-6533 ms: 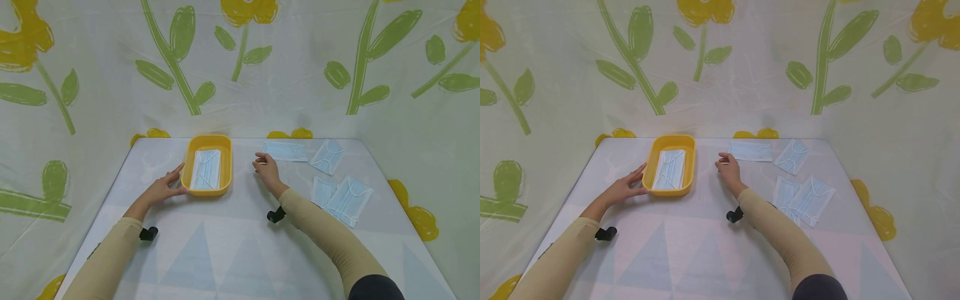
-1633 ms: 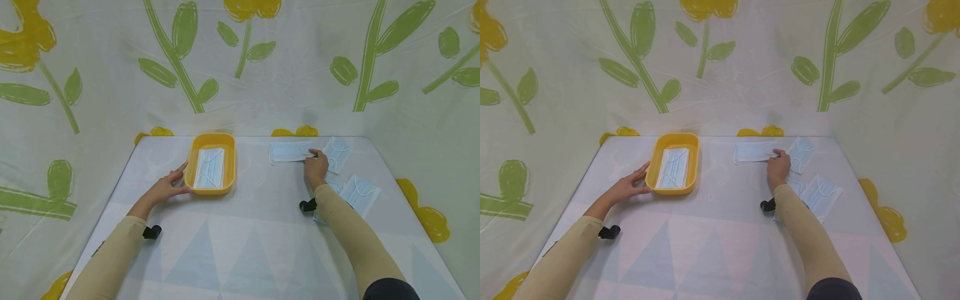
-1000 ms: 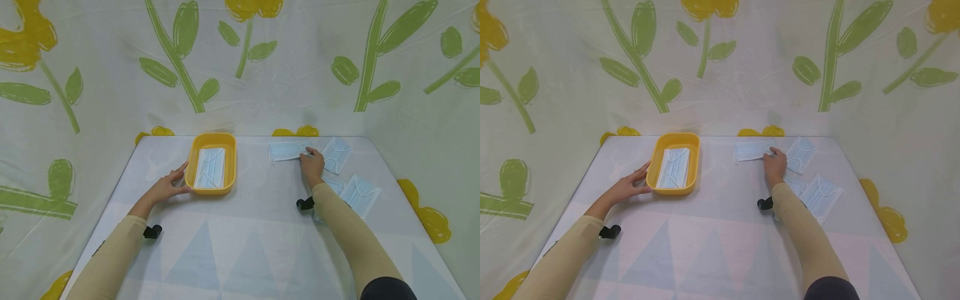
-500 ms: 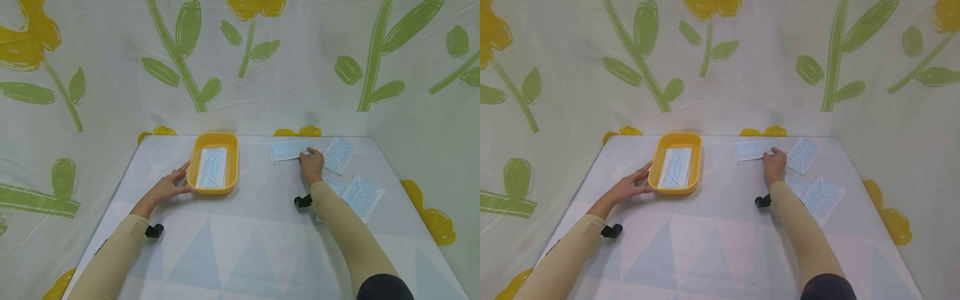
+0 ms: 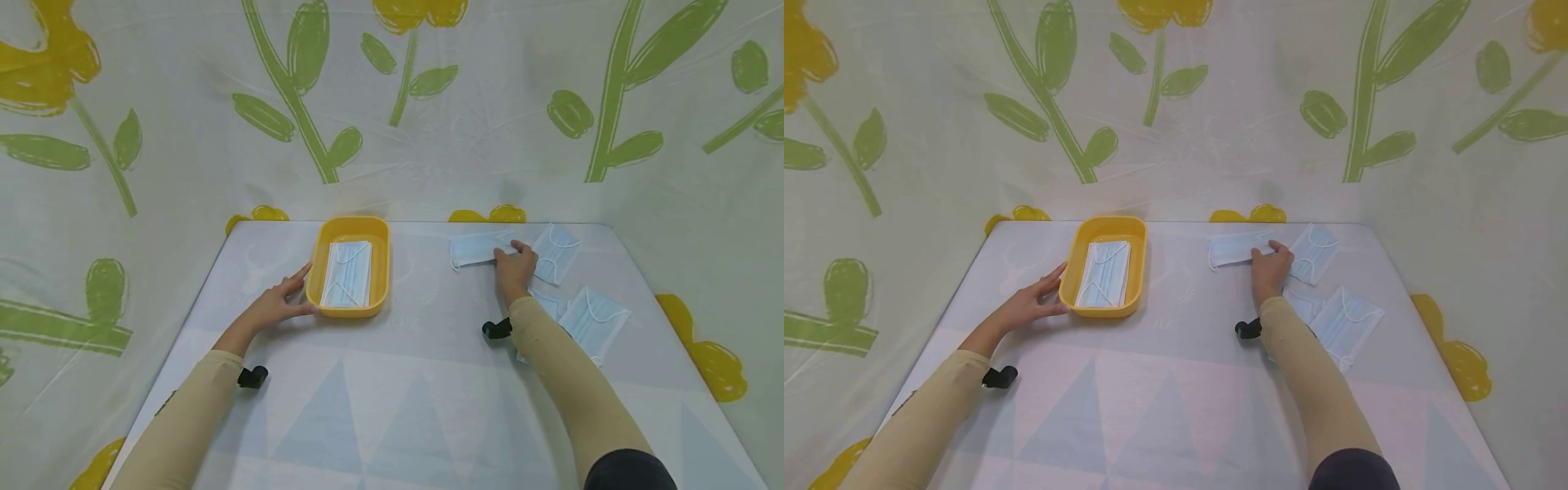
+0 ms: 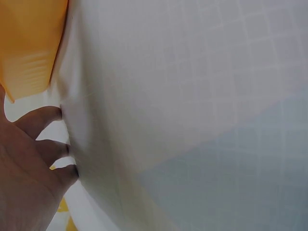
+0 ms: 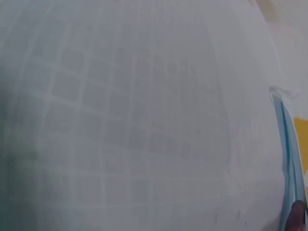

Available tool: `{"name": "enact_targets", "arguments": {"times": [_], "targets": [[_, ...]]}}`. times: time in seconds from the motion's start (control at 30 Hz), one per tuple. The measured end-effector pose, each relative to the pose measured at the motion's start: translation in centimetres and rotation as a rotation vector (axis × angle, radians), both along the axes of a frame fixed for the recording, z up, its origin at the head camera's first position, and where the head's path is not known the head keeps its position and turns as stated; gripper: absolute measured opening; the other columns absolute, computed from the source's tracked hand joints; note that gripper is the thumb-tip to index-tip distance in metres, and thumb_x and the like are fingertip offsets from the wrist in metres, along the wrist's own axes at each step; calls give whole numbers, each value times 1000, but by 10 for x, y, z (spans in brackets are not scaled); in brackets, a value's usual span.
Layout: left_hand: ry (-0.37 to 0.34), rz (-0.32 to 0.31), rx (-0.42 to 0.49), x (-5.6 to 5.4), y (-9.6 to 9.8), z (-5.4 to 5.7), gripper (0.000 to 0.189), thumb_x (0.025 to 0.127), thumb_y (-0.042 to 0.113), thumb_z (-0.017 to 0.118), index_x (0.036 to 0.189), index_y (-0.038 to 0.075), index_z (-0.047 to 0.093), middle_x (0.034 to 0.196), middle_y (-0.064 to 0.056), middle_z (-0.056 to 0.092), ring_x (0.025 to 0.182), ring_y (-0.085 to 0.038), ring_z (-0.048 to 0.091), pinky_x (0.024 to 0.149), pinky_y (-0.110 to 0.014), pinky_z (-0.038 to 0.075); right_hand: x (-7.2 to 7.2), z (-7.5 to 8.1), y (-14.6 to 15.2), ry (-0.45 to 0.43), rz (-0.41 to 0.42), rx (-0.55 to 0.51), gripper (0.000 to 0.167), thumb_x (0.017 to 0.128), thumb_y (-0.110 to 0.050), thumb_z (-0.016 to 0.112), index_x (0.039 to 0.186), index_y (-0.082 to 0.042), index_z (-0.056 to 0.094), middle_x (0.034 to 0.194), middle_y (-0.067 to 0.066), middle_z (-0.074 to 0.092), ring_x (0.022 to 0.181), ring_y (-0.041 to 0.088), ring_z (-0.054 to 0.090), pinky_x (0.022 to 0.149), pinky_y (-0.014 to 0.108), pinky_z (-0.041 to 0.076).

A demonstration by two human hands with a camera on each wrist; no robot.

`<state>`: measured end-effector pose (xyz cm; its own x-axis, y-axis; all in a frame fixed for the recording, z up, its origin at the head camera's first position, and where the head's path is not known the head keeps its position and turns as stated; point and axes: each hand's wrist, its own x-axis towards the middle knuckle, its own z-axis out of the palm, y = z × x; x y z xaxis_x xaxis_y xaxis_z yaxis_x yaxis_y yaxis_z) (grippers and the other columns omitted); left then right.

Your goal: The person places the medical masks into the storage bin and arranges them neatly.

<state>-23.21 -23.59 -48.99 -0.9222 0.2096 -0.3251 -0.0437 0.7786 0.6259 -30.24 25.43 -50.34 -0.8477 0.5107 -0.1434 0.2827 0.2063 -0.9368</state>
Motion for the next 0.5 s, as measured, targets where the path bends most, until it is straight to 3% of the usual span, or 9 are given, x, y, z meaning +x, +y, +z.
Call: {"name": "enact_targets", "arguments": {"times": [0.27,0.5], "targets": [[2,-2,-4,0,1,1,108,80,71,72,160,52,3,165,-13,29,154,-45,0,113,-78,8,-2,-4,6,0,-20,3,53,99,-13,62,148,-7,44,152,14,31,142,25,33,119,31,30],[3,2,3,1,1,3,107,80,71,73,160,52,3,165,-11,28,154,-45,0,114,-77,8,-2,-4,9,25,11,18,51,98,-9,62,146,-5,47,151,16,33,144,26,31,121,32,26]]}}
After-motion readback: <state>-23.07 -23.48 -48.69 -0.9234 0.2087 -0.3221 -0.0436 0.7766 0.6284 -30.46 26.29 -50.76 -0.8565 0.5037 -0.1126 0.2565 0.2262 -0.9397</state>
